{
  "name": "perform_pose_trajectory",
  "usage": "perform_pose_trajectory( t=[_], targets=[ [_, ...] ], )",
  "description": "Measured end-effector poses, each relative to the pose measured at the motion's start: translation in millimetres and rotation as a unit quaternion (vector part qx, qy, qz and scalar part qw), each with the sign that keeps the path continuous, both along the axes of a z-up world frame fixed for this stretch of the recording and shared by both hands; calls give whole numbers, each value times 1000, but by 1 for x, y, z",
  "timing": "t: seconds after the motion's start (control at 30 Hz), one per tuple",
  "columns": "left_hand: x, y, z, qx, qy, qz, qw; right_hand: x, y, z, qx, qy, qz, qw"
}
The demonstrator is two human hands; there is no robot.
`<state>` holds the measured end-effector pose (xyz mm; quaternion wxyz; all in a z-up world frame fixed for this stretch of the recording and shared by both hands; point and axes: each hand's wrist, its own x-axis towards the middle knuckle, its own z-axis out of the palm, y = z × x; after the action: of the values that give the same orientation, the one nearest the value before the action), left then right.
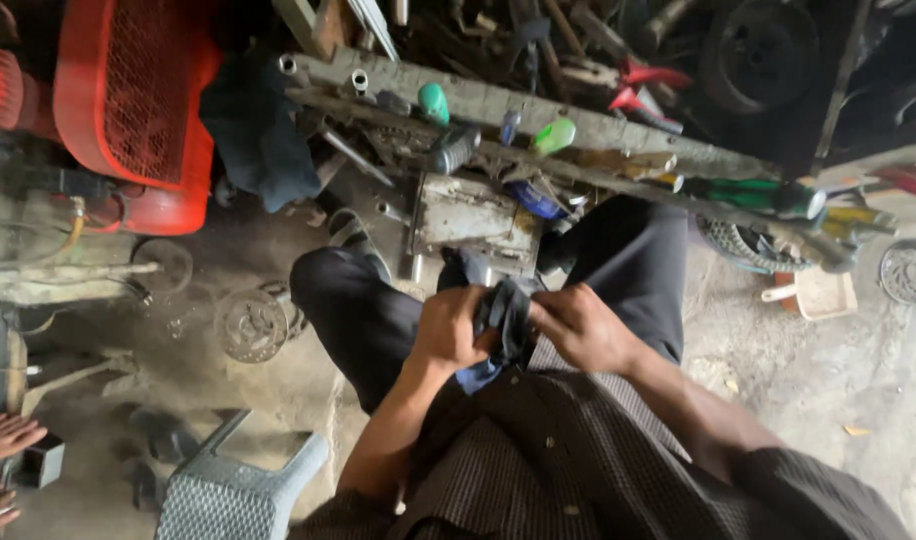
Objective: The person sits on the floor and wipes various metal tools, including wrenches and pliers, with a blue cloth. They pick up the tools from a cluttered workbench, clean them, and place them back on the bench.
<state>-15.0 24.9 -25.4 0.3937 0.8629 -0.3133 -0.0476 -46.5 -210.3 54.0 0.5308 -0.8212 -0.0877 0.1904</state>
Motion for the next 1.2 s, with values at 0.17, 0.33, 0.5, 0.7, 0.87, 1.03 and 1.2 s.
perform_pose_trajectory(
  t=[0.17,0.33,0.5,0.7,0.87,1.03,1.2],
  targets=[
    [-8,2,-4,-47,-29,41,998,-7,2,-3,-68,-136,-22,988],
    [-14,23,-29,-78,22,17,997,-9,-2,-8,-88,-181,-40,979],
    [-25,54,-88,-87,178,-34,980,-16,-4,1,-31,-104,-30,994],
    [-17,54,-105,-120,294,-75,945,-16,-15,-34,24,-54,-90,994],
    [-16,44,-88,-102,352,-74,927,-28,-24,-38,42,-2,-176,984],
    [-16,28,-79,-136,388,-59,910,-23,-14,-2,68,-11,-195,978],
    [-4,11,-38,-18,351,-103,931,-20,-9,4,-16,-128,-172,977]
  ],
)
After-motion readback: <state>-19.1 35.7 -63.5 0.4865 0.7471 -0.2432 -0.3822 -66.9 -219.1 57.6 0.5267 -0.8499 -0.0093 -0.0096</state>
